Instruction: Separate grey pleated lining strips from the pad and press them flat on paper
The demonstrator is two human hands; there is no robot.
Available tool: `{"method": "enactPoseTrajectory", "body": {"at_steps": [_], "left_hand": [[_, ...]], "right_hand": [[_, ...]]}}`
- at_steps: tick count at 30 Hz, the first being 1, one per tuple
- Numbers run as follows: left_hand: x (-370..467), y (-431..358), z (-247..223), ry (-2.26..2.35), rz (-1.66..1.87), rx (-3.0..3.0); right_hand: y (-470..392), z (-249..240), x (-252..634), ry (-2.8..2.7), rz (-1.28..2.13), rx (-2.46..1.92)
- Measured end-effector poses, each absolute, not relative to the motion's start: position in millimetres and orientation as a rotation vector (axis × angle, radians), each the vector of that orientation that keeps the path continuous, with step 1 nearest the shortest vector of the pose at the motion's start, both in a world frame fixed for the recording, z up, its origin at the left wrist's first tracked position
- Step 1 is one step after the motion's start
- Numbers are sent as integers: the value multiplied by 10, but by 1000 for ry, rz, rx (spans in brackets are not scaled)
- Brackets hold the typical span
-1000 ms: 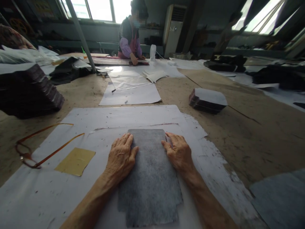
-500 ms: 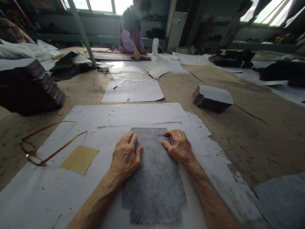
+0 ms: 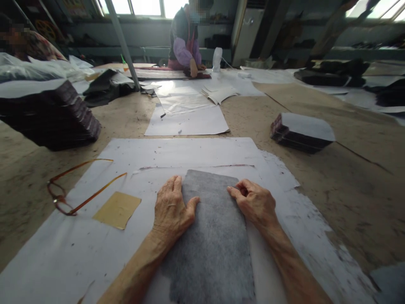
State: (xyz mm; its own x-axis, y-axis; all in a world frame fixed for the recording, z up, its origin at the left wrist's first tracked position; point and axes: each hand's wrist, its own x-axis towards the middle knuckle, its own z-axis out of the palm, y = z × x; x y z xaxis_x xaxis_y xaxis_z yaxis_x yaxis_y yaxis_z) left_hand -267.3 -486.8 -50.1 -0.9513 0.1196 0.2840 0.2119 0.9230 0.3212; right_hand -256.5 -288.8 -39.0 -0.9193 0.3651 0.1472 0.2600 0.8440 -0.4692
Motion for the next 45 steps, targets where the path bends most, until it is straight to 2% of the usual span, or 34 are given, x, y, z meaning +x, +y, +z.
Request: {"method": "enactPoseTrajectory", "body": {"at_steps": [12,26,45], "left_hand": [[-2651,-4871,-494,-2844,-435,-271],[-2625,-4887,-531,-2822,-211,-412],[-2626,-4890,-546,-2797,-170,-426]], "right_hand": [[-2892,-368,-2554,-2750,872,-583],[-2902,-387,-2539,-2702,891,-547],[-2884,-402,-2547,-2694,890,-482]]}}
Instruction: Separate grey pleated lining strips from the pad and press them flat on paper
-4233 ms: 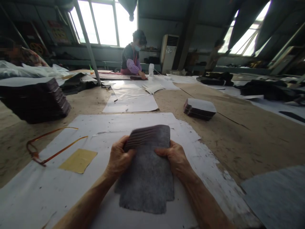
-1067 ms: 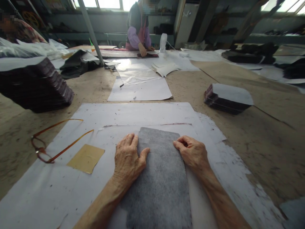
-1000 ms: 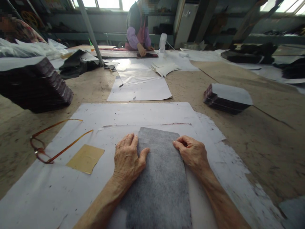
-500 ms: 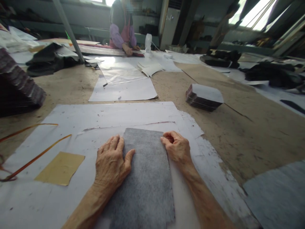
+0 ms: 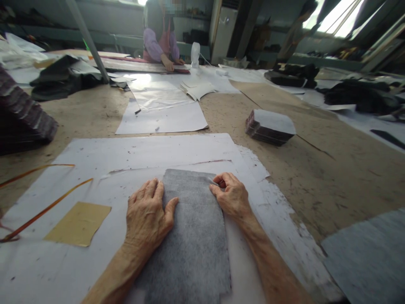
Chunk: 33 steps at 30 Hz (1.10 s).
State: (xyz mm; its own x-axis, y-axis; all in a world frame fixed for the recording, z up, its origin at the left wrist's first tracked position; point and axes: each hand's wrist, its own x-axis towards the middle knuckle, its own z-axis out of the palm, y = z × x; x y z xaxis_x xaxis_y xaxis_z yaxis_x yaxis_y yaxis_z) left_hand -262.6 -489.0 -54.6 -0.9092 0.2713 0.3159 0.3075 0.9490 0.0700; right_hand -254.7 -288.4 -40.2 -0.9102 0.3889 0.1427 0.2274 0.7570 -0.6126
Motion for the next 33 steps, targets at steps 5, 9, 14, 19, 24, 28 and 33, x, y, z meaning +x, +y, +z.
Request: {"method": "enactPoseTrajectory", "body": {"at_steps": [5,9,14,19,24,28,33], "left_hand": [[-2622,-4886,-533,-2795,-191,-429],[-2619,-4871,-508,-2807,-205,-413],[-2618,-4857,-492,-2840,-217,-390],[-2616,-4857,-494,-2848,-232,-375],[-2622,-4857,-507,-2857,-218,-380],[-2621,-4856,-505,-2853,-215,-394],[-2611,-4860,-501,-2829,-201,-402]], "right_hand": [[-2895,-351,-2537,-2669,924,-691],[-2919,-284,-2533,-2781,723,-799],[-2927,-277,-2537,-2818,701,-800],[-2911,-318,-2538,-2776,717,-741],[-2910,-304,-2533,-2775,717,-710],[-2919,-307,-2531,-2789,717,-688],[-2923,-386,-2524,-2756,594,-649]]}}
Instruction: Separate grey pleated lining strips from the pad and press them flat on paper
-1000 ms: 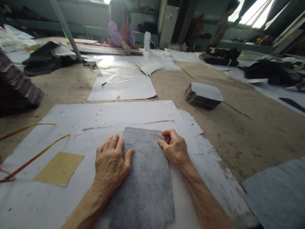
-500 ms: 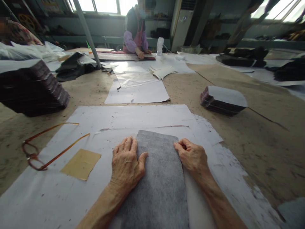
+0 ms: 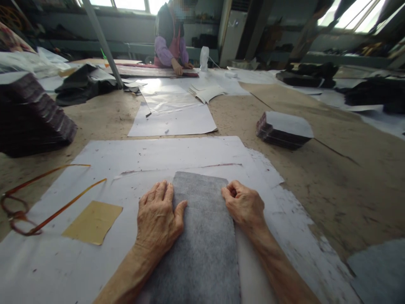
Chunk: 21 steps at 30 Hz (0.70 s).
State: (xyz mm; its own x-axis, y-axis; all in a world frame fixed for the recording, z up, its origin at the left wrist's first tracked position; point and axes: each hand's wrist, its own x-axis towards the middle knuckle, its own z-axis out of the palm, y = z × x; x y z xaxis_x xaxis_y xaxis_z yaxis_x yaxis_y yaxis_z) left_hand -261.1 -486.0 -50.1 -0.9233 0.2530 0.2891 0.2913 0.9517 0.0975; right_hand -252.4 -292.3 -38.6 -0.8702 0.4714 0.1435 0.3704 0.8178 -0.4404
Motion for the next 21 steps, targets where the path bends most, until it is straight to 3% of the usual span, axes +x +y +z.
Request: {"method": "enactPoseTrajectory", "body": {"at_steps": [6,10,21], "left_hand": [[-2611,-4867,-522,-2809,-201,-427],[-2627,-4884,-512,-2800,-263,-408],[-2617,-4969,-406,-2692,-513,-302]], "right_hand": [[-2884,-410,-2490,-2451,491,-454],[-2904,-399,-2468,-2604,521,-234],[-2888,-395,-2424,-2696,540,-148]]}}
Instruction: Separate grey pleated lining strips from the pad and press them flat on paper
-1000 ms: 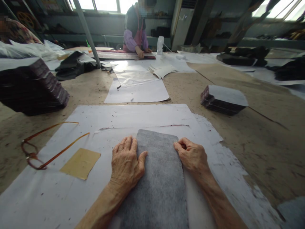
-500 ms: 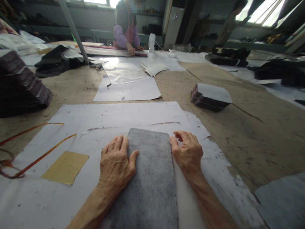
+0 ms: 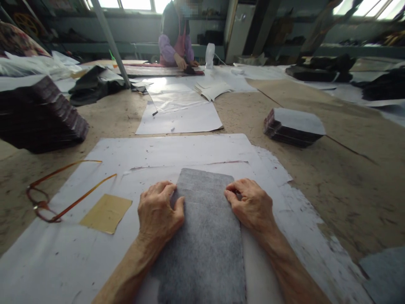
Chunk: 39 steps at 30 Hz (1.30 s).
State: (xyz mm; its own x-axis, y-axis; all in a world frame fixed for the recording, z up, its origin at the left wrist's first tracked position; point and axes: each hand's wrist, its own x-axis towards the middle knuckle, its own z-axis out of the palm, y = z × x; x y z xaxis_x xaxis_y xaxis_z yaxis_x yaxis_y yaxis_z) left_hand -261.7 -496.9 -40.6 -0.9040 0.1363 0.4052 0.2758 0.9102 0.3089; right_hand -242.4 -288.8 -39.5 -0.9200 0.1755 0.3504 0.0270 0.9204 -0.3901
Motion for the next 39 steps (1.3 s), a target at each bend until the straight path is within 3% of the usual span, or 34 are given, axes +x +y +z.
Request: {"method": "enactPoseTrajectory", "body": {"at_steps": [10,15,22,29,39], "left_hand": [[-2637,-4981,-390,-2714,-615,-271],[-2615,-4973,-436,-2570,-650,-674],[-2601,-4970,-418,-2636,-624,-858],[-2634,-4927,-440,-2538,-544,-942],[-2729,-4882,-469,-2750,-432,-785]], "right_hand": [[-2849,-437,-2423,-2539,555,-318],[-2810,-371,-2391,-2333,630,-398],[-2848,-396,-2380,-2666,627,-275],[-2847,-384,-2369,-2540,659,-261],[-2894,-327,-2362,-2854,649,-325]]}}
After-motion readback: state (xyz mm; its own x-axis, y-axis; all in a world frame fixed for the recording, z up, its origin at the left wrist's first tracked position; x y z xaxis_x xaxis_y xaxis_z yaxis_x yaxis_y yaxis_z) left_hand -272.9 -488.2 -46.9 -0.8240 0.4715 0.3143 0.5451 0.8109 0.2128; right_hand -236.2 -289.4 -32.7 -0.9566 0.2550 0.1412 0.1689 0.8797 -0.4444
